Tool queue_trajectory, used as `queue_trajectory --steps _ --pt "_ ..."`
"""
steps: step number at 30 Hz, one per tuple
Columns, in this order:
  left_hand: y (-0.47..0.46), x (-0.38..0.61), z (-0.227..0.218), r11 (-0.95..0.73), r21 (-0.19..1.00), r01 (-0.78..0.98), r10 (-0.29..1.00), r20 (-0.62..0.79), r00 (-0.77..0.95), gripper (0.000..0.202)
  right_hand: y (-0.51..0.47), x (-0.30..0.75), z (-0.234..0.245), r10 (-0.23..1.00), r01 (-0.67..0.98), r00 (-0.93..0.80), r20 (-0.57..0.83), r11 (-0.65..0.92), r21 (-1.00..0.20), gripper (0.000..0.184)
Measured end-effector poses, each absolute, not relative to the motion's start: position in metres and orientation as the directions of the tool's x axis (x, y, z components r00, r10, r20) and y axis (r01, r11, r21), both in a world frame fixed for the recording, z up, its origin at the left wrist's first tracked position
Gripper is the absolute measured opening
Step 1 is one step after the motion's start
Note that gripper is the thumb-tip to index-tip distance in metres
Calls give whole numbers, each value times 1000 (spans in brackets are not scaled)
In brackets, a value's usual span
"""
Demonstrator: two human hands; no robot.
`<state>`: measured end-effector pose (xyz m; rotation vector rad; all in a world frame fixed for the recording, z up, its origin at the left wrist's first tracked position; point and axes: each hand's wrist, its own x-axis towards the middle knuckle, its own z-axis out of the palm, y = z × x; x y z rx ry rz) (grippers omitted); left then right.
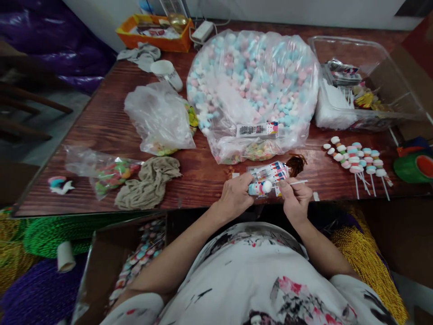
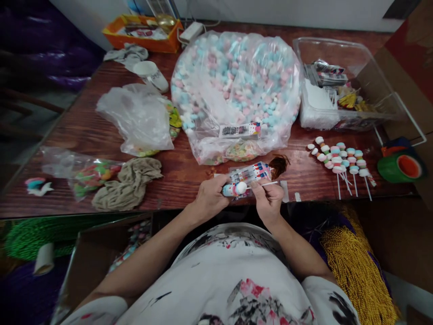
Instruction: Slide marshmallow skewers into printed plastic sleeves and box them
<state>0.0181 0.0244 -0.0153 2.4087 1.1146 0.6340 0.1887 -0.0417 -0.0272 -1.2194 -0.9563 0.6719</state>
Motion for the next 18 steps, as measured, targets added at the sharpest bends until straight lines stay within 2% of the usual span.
queue_trajectory --steps 6,11,18 --pt "25 19 -18 -558 586 588 818 271 507 11 -43 181 -34 833 24 509 216 238 -971 34" --pt "24 15 -24 -481 682 551 845 194 498 18 -46 185 -32 823 61 532 201 200 -978 34" --pt "23 17 -24 -428 783 451 823 131 553 16 -48 185 -14 853 242 404 330 249 -938 32"
